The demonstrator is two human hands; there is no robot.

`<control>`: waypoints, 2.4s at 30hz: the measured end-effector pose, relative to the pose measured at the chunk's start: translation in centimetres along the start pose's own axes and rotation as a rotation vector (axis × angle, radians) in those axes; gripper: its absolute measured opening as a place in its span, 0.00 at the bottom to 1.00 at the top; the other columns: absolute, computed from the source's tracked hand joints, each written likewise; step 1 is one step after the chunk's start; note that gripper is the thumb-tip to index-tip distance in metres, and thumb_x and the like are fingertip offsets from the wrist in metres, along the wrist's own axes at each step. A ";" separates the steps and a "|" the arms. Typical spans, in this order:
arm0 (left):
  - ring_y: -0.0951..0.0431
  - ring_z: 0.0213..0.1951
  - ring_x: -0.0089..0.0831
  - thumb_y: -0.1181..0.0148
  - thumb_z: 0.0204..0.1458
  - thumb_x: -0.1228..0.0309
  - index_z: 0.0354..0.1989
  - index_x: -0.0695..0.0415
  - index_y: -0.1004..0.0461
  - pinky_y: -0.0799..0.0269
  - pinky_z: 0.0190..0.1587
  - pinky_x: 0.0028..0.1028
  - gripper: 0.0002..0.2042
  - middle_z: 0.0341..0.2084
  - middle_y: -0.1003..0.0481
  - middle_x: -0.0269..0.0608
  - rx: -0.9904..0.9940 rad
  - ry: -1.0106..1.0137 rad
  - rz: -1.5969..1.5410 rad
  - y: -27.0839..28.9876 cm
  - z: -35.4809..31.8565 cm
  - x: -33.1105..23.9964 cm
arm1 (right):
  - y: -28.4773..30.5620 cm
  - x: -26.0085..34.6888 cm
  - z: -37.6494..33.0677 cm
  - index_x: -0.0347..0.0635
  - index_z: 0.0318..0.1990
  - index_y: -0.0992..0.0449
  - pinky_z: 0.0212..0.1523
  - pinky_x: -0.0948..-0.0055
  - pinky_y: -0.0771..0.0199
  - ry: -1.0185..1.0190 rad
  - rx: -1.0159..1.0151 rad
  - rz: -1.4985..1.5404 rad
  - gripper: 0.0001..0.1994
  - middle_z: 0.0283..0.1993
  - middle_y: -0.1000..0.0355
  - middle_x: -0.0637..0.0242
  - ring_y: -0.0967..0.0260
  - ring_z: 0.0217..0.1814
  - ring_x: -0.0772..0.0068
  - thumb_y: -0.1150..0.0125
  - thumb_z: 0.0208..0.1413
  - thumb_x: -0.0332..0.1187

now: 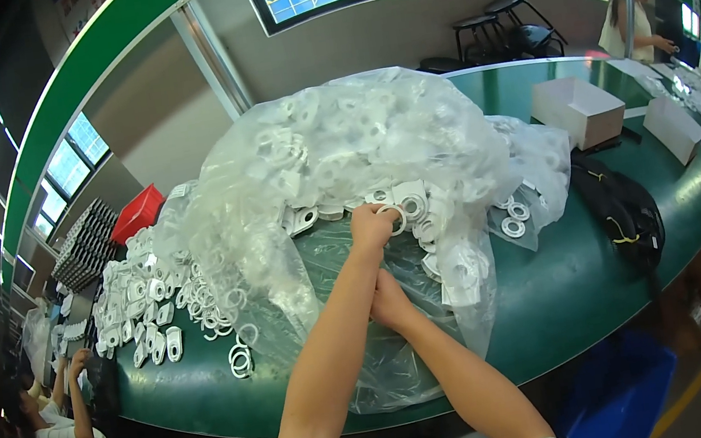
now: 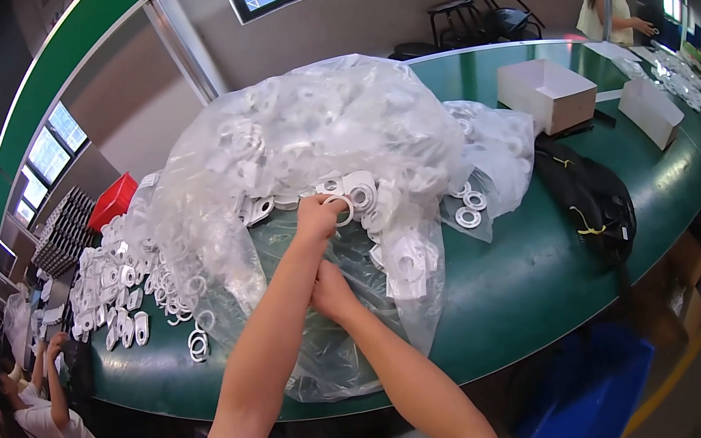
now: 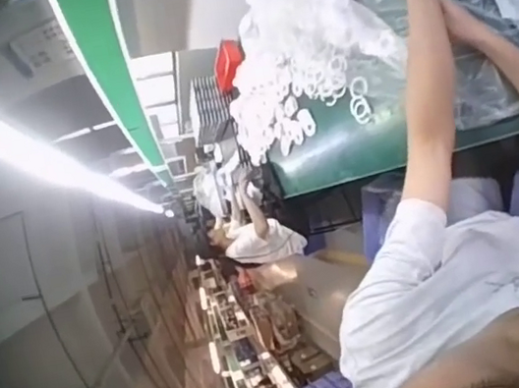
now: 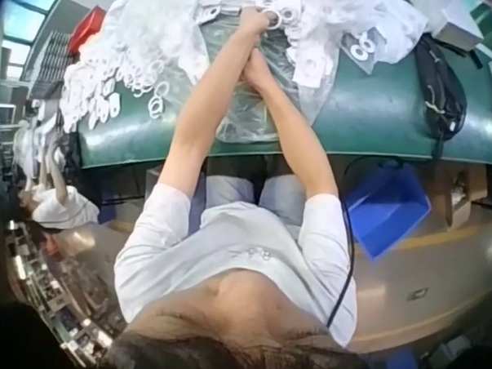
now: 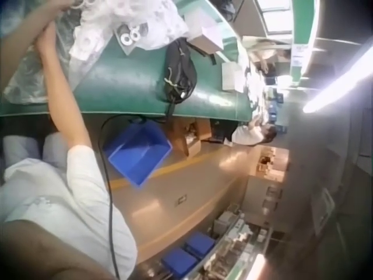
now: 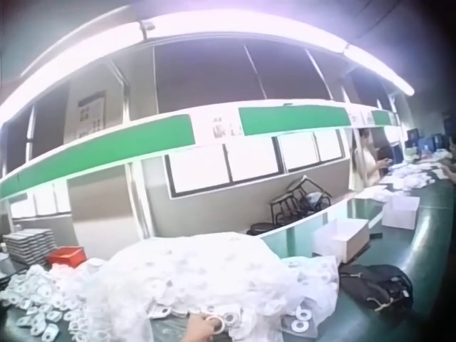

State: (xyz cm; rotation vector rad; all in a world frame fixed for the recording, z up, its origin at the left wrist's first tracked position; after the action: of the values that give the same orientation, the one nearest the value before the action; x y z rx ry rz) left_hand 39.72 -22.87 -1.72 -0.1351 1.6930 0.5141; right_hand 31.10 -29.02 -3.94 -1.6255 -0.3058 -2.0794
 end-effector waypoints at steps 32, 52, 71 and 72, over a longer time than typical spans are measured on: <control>0.30 0.24 0.13 0.39 0.48 0.73 0.43 0.63 0.26 0.39 0.23 0.14 0.14 0.24 0.26 0.31 0.314 0.059 -0.336 15.7 -12.0 3.8 | -2.4 0.1 -1.3 0.36 0.54 0.37 0.24 0.75 0.24 -0.502 0.228 0.408 0.19 0.39 0.27 0.61 0.28 0.30 0.75 0.46 0.55 0.29; 0.34 0.18 0.15 0.45 0.50 0.77 0.42 0.63 0.24 0.39 0.20 0.17 0.11 0.19 0.27 0.31 0.021 -0.162 -0.018 16.7 -12.1 3.2 | -2.2 1.0 -0.8 0.34 0.55 0.40 0.37 0.71 0.20 -0.392 0.141 0.368 0.22 0.46 0.30 0.59 0.27 0.42 0.67 0.46 0.51 0.19; 0.28 0.24 0.14 0.45 0.53 0.77 0.36 0.66 0.23 0.32 0.25 0.16 0.07 0.28 0.27 0.32 -0.078 -0.281 -0.034 16.9 -12.4 2.1 | -2.0 1.0 -0.9 0.32 0.56 0.44 0.41 0.64 0.20 -0.411 0.104 0.404 0.24 0.48 0.32 0.53 0.28 0.45 0.61 0.50 0.48 0.16; 0.28 0.22 0.17 0.42 0.51 0.77 0.35 0.64 0.23 0.32 0.25 0.18 0.06 0.27 0.26 0.34 -0.118 -0.364 -0.020 16.7 -12.6 1.7 | -2.0 1.0 -1.0 0.32 0.56 0.44 0.41 0.64 0.20 -0.411 0.099 0.403 0.24 0.48 0.32 0.53 0.28 0.45 0.61 0.50 0.48 0.16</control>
State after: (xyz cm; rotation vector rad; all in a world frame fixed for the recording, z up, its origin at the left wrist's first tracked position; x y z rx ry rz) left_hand 21.79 -12.77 2.26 -0.1352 1.3062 0.5855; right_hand 29.13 -28.01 -3.01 -1.8659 -0.1897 -1.4103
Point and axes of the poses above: each hand's wrist, its own z-axis towards the middle knuckle, its own y-axis out of the back of the hand, x = y × z, the point moved 9 cm from there along z, towards the middle knuckle
